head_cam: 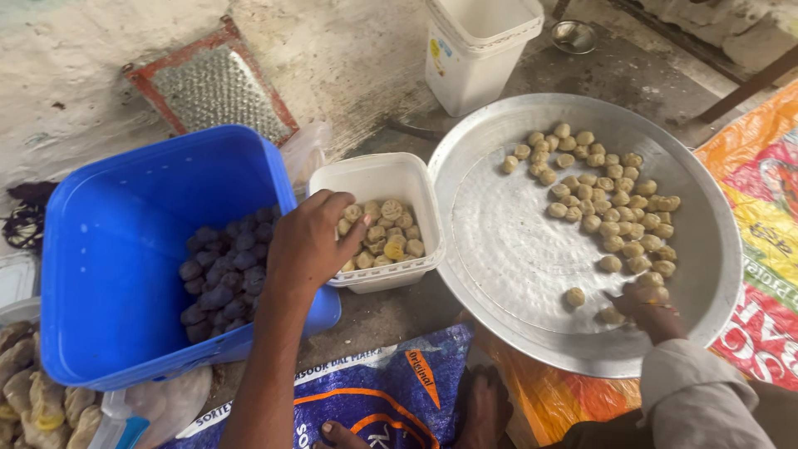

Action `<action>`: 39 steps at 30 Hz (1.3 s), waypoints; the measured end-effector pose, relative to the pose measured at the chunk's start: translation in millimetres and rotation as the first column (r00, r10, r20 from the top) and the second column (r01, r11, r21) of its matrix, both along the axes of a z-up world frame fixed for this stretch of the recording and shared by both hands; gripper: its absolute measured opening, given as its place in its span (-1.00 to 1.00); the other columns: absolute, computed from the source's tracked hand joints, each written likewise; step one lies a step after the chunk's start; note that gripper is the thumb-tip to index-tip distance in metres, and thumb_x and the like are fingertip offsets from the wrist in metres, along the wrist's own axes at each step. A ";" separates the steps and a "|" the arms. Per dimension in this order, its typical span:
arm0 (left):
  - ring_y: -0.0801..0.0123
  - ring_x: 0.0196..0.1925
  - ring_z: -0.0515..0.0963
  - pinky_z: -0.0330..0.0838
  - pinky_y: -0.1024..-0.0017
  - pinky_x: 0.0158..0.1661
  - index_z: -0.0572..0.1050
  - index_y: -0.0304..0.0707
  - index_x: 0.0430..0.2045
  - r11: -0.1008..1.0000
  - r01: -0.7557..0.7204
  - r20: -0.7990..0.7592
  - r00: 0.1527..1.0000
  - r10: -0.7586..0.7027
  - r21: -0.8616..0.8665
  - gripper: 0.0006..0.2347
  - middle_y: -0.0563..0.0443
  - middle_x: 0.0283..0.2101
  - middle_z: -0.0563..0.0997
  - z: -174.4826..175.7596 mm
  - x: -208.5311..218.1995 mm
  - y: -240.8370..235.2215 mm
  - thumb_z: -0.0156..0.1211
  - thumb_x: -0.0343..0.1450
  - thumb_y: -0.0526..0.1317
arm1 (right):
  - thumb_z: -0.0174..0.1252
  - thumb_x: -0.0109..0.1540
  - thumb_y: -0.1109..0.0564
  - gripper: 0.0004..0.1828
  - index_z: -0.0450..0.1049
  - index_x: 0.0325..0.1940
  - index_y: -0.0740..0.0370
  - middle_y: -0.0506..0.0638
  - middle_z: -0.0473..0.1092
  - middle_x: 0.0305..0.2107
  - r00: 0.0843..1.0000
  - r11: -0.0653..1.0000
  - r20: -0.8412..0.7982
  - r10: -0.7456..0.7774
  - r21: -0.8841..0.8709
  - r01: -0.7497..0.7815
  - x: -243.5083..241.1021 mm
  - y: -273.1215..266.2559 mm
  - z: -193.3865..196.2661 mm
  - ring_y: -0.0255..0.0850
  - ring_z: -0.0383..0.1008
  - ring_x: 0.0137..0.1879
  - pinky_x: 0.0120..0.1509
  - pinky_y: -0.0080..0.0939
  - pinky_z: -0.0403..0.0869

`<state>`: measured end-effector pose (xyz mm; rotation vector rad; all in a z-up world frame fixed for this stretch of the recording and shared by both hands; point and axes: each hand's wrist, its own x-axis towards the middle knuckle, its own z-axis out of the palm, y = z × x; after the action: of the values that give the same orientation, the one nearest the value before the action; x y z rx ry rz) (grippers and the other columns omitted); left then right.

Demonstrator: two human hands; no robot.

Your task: The person sorts small round food items from a large metal tray into a white container, while also handling dark purple items in a blue bin. The person sits on the floor and uses both hands to pick and place the items.

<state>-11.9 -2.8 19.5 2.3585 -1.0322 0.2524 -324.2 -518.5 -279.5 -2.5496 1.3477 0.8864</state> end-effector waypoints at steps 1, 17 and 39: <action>-0.04 -0.29 0.68 0.56 0.11 -0.29 0.61 -0.30 -0.21 1.000 0.003 0.000 1.000 -0.003 -0.006 -0.74 -0.18 -0.23 0.66 0.0 -0.5 0.3 0.34 0.36 -0.11 | 0.03 0.26 -0.45 -0.25 0.48 0.21 0.20 0.23 0.55 -0.04 0.987 0.983 0.066 -0.146 0.123 0.137 -3.7 11.2 -3.0 0.05 0.67 -0.07 0.01 0.08 0.68; 0.12 -0.27 0.70 0.57 0.17 -0.29 0.63 -0.26 -0.21 0.999 -0.034 -0.014 0.999 0.034 0.003 -0.75 -0.12 -0.28 0.68 -3.7 1.4 -3.7 0.35 0.37 -0.11 | 0.12 0.14 -0.52 0.07 0.17 0.44 0.30 0.50 0.03 0.35 0.901 0.963 0.357 -0.246 -0.017 0.270 49.3 43.9 4.6 0.39 0.48 0.14 0.30 0.28 0.46; 0.18 -0.30 0.70 0.56 0.21 -0.33 0.64 -0.23 -0.20 0.997 -0.058 -0.031 0.998 0.059 0.047 -0.77 -0.07 -0.26 0.69 3.3 0.1 -7.2 0.37 0.36 -0.12 | 0.08 0.28 -0.37 -0.28 0.31 0.30 0.20 0.33 0.15 0.16 0.951 0.999 0.306 0.042 -0.032 -0.033 57.3 134.6 20.9 0.31 0.26 0.29 0.07 0.33 0.55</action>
<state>-11.9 -10.0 22.8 2.4290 -0.9643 0.2134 -266.8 -383.8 -258.6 -2.6032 1.2272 0.4524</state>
